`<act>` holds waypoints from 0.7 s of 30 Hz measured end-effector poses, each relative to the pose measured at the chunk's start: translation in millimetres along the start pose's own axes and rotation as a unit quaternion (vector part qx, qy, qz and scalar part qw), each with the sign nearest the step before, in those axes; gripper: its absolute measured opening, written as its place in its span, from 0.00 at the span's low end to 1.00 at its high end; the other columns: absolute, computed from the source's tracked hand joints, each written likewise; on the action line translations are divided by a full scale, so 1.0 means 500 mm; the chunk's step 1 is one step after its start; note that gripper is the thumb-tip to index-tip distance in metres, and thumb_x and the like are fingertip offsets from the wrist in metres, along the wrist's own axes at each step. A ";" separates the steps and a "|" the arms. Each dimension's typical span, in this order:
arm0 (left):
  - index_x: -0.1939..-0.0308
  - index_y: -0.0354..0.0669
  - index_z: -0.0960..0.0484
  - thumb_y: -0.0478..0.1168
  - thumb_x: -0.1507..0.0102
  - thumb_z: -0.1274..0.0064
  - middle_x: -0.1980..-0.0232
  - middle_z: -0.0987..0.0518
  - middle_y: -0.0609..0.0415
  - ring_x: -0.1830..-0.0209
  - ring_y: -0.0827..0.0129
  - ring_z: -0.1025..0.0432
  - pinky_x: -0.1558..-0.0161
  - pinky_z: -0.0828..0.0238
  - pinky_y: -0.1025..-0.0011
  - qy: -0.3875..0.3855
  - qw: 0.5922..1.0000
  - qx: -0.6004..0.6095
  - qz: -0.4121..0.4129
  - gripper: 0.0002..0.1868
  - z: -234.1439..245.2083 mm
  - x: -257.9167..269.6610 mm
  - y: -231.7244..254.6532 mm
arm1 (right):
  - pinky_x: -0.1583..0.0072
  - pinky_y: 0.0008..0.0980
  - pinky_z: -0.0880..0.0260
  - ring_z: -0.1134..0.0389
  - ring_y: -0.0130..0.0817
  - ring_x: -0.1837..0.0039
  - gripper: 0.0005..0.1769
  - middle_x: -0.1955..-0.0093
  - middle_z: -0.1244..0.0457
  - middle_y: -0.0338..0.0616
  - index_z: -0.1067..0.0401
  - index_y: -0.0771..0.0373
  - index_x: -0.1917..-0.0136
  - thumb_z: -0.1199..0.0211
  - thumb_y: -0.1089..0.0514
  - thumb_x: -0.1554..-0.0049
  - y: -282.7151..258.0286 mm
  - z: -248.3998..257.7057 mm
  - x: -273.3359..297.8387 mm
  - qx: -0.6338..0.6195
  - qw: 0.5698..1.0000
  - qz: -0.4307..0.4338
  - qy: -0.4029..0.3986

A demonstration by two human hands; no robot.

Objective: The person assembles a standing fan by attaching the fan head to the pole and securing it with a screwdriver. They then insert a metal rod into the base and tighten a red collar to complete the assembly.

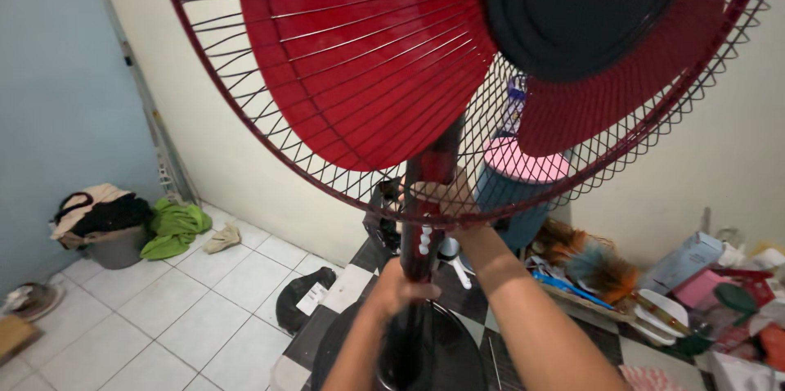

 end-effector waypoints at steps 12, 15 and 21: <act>0.47 0.39 0.16 0.31 0.48 0.33 0.56 0.15 0.54 0.56 0.68 0.23 0.51 0.26 0.71 0.081 0.994 0.069 -0.020 0.24 0.007 0.043 -0.032 | 0.59 0.37 0.27 0.27 0.37 0.58 0.19 0.51 0.28 0.44 0.26 0.48 0.42 0.35 0.48 0.47 0.003 0.000 0.006 0.004 1.000 0.011 0.016; 0.48 0.43 0.17 0.31 0.49 0.37 0.54 0.15 0.57 0.54 0.72 0.22 0.47 0.26 0.74 -0.047 0.997 0.063 0.011 0.24 0.025 0.037 -0.009 | 0.59 0.37 0.27 0.27 0.37 0.58 0.19 0.51 0.28 0.44 0.26 0.48 0.42 0.36 0.47 0.47 -0.001 -0.001 0.009 0.000 1.000 0.015 0.014; 0.52 0.41 0.18 0.39 0.52 0.30 0.66 0.17 0.55 0.68 0.71 0.23 0.61 0.26 0.70 0.353 0.927 -0.104 -0.073 0.25 -0.074 0.053 0.019 | 0.59 0.37 0.27 0.27 0.37 0.58 0.20 0.51 0.28 0.44 0.26 0.47 0.41 0.36 0.47 0.47 0.004 -0.011 0.006 -0.013 1.000 0.010 0.010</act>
Point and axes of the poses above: each hand's wrist, its own x-axis away from the middle knuckle, its own z-axis out of the back of the hand, y = z × x, the point moved 4 cm from there along -x, towards the middle knuckle
